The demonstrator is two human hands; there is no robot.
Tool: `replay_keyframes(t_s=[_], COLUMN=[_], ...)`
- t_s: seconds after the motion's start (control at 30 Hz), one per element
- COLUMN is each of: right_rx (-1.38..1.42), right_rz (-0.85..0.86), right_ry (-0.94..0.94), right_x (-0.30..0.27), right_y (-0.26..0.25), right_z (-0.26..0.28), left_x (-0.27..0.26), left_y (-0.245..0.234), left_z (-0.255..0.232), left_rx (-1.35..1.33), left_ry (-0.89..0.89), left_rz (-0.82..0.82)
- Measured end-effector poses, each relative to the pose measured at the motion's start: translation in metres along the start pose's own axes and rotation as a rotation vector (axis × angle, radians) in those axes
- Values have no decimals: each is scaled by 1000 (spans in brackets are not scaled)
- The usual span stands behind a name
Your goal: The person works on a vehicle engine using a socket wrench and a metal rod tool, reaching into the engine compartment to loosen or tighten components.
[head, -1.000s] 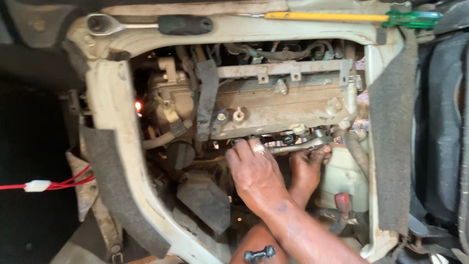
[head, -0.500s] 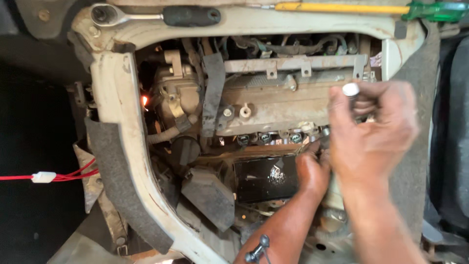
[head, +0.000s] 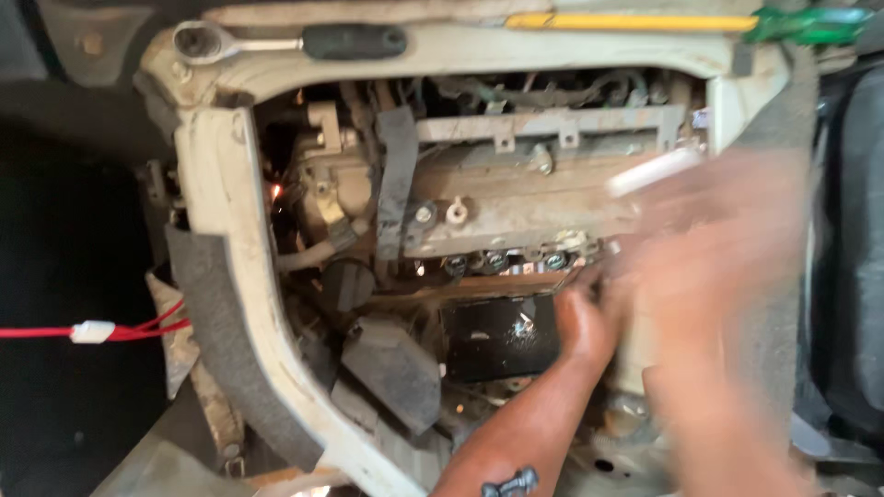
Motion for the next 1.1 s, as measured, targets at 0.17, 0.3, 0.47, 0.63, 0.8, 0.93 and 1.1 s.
replay_keyframes(t_s=[0.17, 0.3, 0.47, 0.63, 0.8, 0.93, 1.1], right_rx=[731, 313, 156, 623, 253, 234, 248], right_rz=[-139, 219, 578, 3, 2, 517, 211], right_ry=[453, 195, -210, 373, 284, 7, 405], right_x=[24, -61, -73, 5, -19, -71, -39], right_y=[-16, 32, 65, 13, 23, 61, 37], right_z=[-19, 67, 79, -37, -7, 83, 27], left_x=[2, -16, -2, -1, 0, -5, -3], left_y=[-8, -1, 4, -2, -3, -4, 4], left_z=[-31, -26, 10, -6, -2, -2, -15], left_rx=[-57, 1242, -212, -76, -62, -33, -13], left_ry=[11, 245, -143, -62, -64, -72, -45], left_rz=[-3, 298, 124, 40, 18, 15, 22])
Point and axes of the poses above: each hand's wrist, its own x-axis towards the middle knuckle, its own y-axis out of the palm, z = x × y, the point moved 2 cm from there along x, towards the middle knuckle, and after that the axes turned 3 degrees about y, right-handed, at the moved point
